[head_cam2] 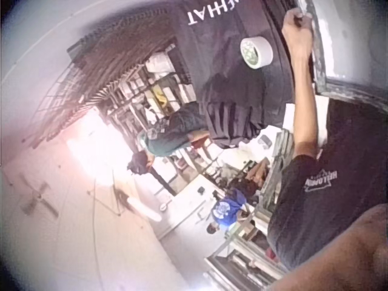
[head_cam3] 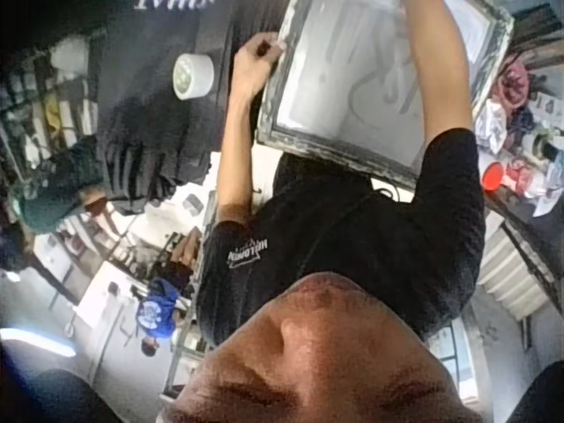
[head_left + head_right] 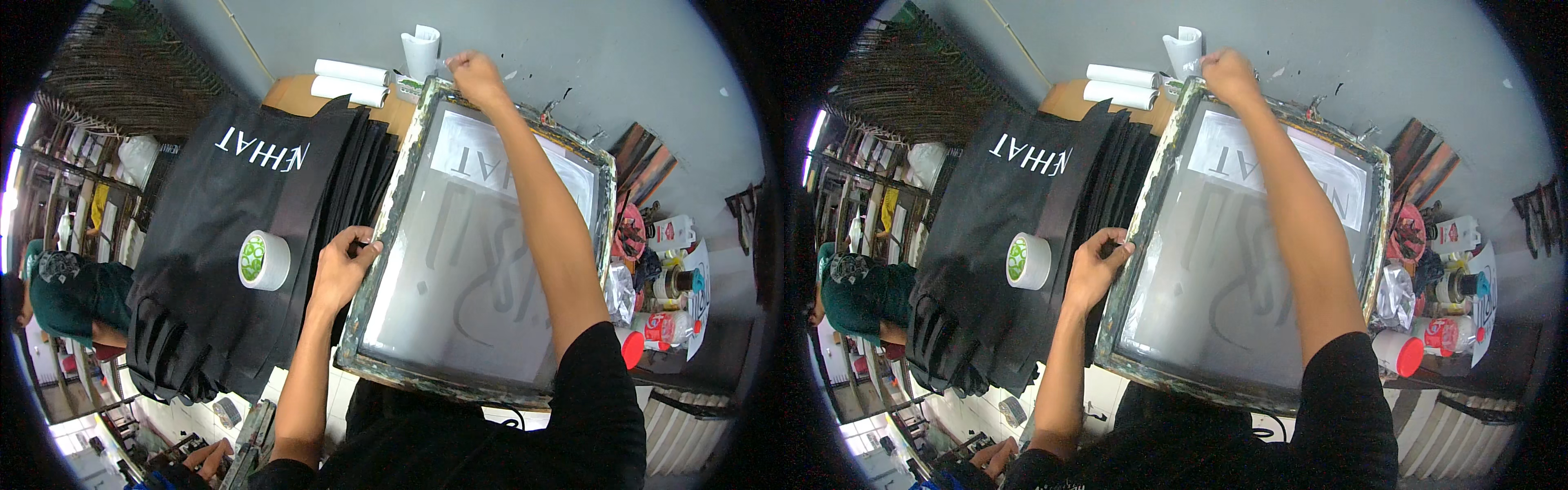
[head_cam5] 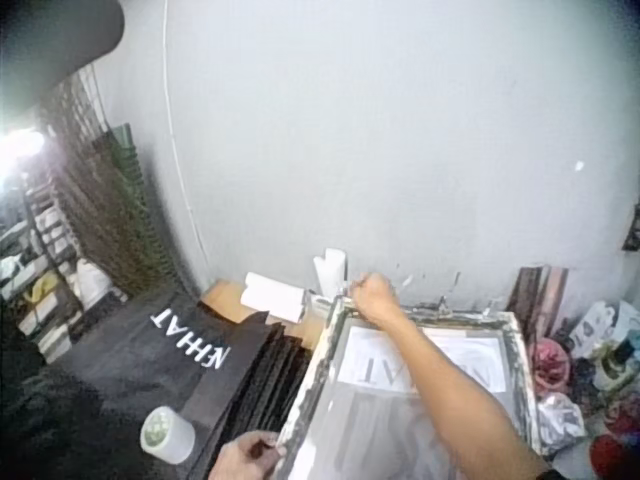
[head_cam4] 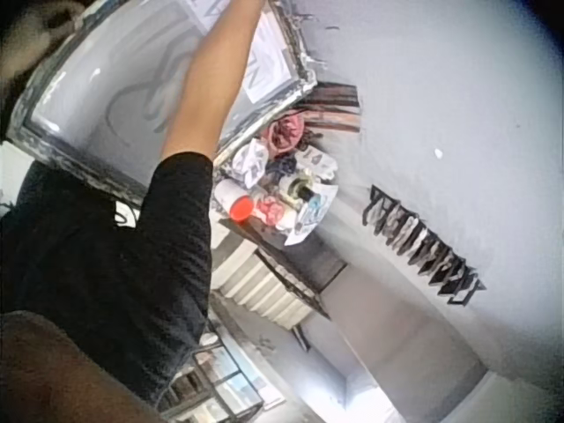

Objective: The person prepares a screen printing frame by applying clear tape to the edges of the mesh and trimming it with scissors.

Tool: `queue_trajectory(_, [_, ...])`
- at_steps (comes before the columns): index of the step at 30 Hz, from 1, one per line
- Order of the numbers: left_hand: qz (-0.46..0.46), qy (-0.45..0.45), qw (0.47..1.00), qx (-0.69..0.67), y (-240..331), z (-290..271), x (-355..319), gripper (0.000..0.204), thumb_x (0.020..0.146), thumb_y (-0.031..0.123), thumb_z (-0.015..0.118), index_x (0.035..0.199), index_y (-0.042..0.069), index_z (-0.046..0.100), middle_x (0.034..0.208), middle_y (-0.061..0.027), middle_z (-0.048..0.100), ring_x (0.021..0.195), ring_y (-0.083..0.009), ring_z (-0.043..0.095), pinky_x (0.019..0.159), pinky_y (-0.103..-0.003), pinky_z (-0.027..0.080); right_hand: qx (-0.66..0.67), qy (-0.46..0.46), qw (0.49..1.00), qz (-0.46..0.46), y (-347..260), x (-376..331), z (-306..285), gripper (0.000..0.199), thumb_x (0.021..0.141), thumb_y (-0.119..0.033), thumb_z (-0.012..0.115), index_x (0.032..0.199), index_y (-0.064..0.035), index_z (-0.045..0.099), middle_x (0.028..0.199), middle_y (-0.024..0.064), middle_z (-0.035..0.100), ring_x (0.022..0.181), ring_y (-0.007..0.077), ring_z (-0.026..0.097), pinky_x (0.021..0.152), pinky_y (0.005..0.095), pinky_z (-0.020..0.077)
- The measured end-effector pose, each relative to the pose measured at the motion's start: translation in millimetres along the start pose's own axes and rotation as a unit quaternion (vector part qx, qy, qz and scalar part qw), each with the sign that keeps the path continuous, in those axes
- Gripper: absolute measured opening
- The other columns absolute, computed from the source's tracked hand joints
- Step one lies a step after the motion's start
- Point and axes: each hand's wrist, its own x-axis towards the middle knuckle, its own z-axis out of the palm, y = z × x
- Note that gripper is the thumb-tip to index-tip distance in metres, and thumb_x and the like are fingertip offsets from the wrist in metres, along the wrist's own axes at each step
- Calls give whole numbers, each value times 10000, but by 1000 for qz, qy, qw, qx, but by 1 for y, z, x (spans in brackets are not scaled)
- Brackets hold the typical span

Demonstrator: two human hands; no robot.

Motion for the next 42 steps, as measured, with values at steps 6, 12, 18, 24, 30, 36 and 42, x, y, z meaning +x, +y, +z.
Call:
queue_trajectory(6, [15, 17, 997, -70, -28, -1, 19, 299, 964, 205, 642, 1151, -24, 687, 886, -92, 703, 833, -171, 652, 815, -318, 505, 210, -46, 974, -74, -62, -57, -46, 293, 852, -133, 772, 1095, -1, 678, 887, 51, 720, 595, 73, 579, 518, 231, 457])
queue_trajectory(12, [186, 60, 979, -53, 2, 18, 45, 381, 971, 298, 666, 1216, 6, 672, 1332, -159, 604, 1203, -247, 582, 1007, -390, 450, 233, -36, 959, -154, -103, -104, -70, 301, 848, -109, 780, 1110, 0, 677, 887, 48, 723, 586, 28, 532, 510, 204, 421])
queue_trajectory(18, [183, -97, 969, -131, 11, 11, 84, 179, 836, 186, 807, 961, 73, 745, 1448, -126, 543, 1348, -272, 500, 1144, -406, 332, 236, -3, 952, -194, -112, -119, -86, 396, 849, -97, 782, 1222, -15, 680, 874, 40, 732, 573, 16, 516, 522, 192, 418])
queue_trajectory(24, [216, -33, 970, -105, 16, 6, 58, 75, 866, 82, 765, 912, 35, 728, 1310, -103, 640, 1263, -211, 557, 1096, -351, 377, 220, 0, 961, -167, -113, -133, -103, 280, 851, -119, 790, 1115, -32, 758, 830, 12, 720, 571, 20, 517, 522, 192, 409])
queue_trajectory(30, [156, 15, 976, -148, 40, -11, 22, 184, 829, 5, 774, 994, 30, 696, 910, 0, 659, 904, -100, 597, 885, -269, 460, 223, -12, 952, -209, -128, -139, -135, 193, 875, -126, 788, 1033, -18, 769, 760, -15, 644, 602, 37, 508, 523, 189, 366])
queue_trajectory(36, [83, 120, 983, -111, 67, -31, -28, 211, 833, -12, 765, 1025, 8, 680, 854, 14, 635, 816, -87, 589, 821, -250, 458, 328, -96, 926, -159, -131, -143, -150, 172, 874, -62, 781, 1023, 11, 737, 733, 21, 651, 562, 54, 527, 486, 200, 419])
queue_trajectory(42, [79, 117, 972, -190, 41, -35, -42, 88, 895, 25, 741, 959, 53, 687, 870, 45, 627, 817, -49, 568, 793, -210, 437, 349, -188, 904, -159, -113, -121, -142, 204, 885, -107, 774, 1060, -7, 742, 770, 5, 662, 547, 41, 492, 490, 193, 389])
